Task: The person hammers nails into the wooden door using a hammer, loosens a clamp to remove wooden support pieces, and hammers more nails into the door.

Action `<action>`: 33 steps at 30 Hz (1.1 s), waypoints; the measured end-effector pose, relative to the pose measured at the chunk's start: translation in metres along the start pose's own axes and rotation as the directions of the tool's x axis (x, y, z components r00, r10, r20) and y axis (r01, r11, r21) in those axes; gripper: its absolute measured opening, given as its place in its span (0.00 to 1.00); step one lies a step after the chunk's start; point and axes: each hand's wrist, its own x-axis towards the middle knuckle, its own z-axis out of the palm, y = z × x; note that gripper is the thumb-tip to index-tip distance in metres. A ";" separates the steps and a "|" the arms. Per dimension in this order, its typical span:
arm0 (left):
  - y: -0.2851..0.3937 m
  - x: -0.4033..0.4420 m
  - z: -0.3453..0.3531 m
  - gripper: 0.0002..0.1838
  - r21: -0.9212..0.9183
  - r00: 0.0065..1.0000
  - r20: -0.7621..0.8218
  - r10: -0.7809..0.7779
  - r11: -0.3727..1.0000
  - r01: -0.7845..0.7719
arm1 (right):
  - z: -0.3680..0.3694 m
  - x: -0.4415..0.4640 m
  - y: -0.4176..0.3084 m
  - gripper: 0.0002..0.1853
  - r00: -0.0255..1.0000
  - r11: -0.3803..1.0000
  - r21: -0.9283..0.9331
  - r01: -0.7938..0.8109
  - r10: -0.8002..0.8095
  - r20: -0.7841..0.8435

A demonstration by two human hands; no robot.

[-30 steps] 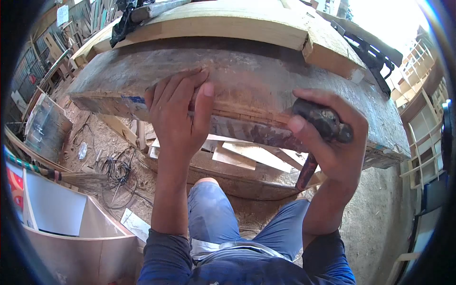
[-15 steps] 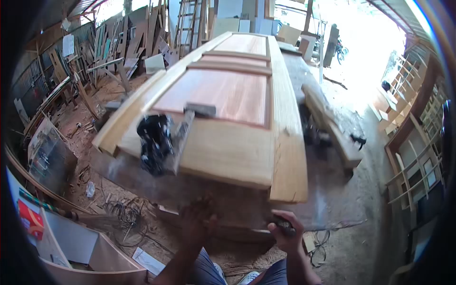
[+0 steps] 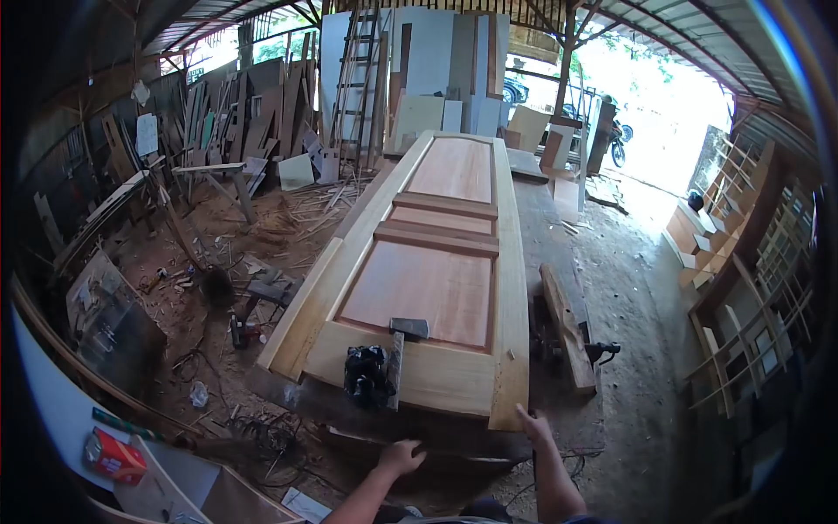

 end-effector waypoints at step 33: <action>-0.076 0.133 -0.188 0.53 -0.211 0.901 -0.432 -0.033 0.975 -0.065 | 0.012 0.003 -0.016 0.42 0.945 0.816 0.477 -0.327 0.278 0.171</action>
